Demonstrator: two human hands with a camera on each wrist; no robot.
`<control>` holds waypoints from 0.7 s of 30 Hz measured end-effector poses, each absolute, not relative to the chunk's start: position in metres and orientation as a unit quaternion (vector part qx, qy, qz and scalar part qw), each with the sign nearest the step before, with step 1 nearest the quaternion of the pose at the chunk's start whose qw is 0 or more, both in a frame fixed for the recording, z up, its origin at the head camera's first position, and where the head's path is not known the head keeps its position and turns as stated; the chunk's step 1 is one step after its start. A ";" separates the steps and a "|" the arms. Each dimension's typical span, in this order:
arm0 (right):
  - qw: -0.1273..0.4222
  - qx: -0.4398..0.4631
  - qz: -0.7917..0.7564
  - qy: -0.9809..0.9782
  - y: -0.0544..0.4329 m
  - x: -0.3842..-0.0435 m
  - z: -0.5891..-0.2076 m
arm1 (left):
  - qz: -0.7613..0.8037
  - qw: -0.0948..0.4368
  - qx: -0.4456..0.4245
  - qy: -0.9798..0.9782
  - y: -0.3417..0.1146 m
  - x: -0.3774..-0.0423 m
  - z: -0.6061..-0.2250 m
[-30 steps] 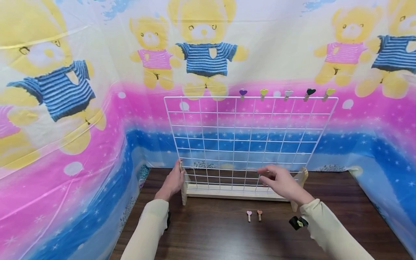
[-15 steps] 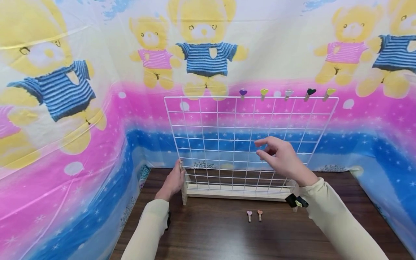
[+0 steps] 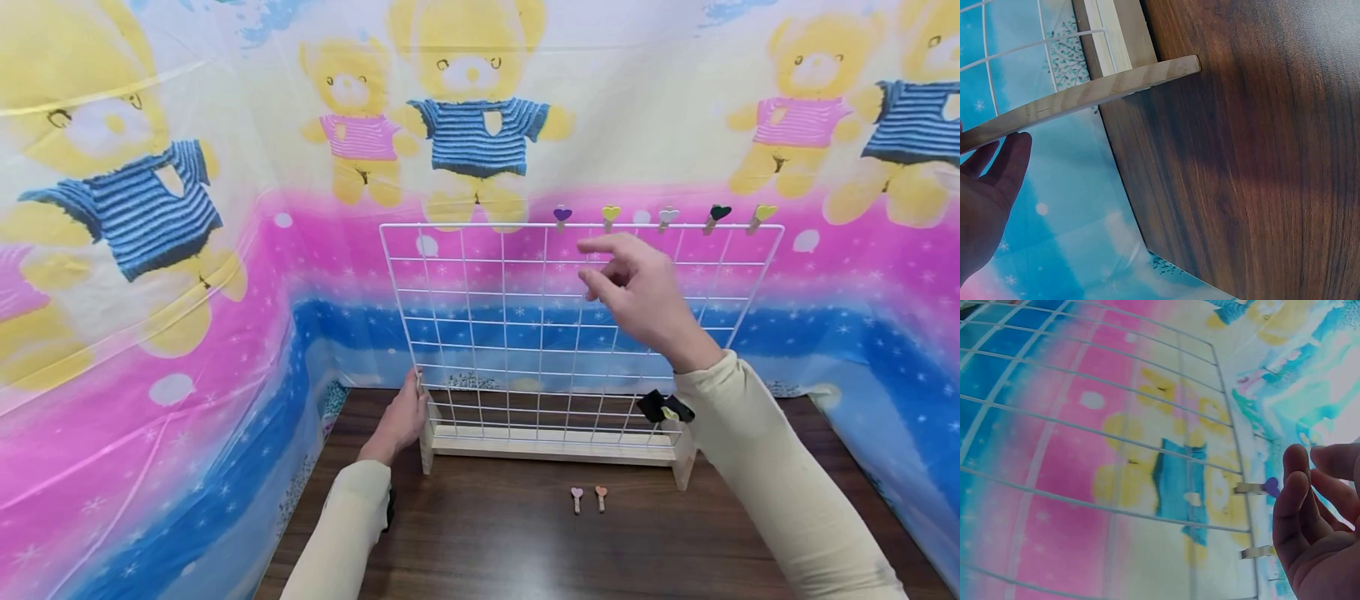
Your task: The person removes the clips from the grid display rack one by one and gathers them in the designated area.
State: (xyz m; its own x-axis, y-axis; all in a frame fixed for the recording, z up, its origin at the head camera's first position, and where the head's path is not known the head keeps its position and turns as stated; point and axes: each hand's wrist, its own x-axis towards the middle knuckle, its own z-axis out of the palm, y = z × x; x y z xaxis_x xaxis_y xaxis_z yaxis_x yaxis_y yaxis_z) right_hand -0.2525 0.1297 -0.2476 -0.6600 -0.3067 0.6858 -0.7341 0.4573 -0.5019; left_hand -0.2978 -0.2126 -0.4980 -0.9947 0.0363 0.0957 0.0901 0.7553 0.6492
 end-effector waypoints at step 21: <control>0.209 0.254 0.370 -0.869 0.096 -0.283 -0.214 | -0.354 0.035 -0.035 -0.934 -0.214 -0.298 -0.499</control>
State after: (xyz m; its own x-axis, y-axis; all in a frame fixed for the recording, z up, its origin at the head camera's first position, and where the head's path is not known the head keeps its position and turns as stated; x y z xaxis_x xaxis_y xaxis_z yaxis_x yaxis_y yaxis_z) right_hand -0.2829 0.0962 -0.2140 -0.7835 -0.2867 0.5513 -0.5963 0.5967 -0.5371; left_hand -0.2981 -0.2142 -0.4993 -0.9951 0.0415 0.0897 0.0905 0.7473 0.6583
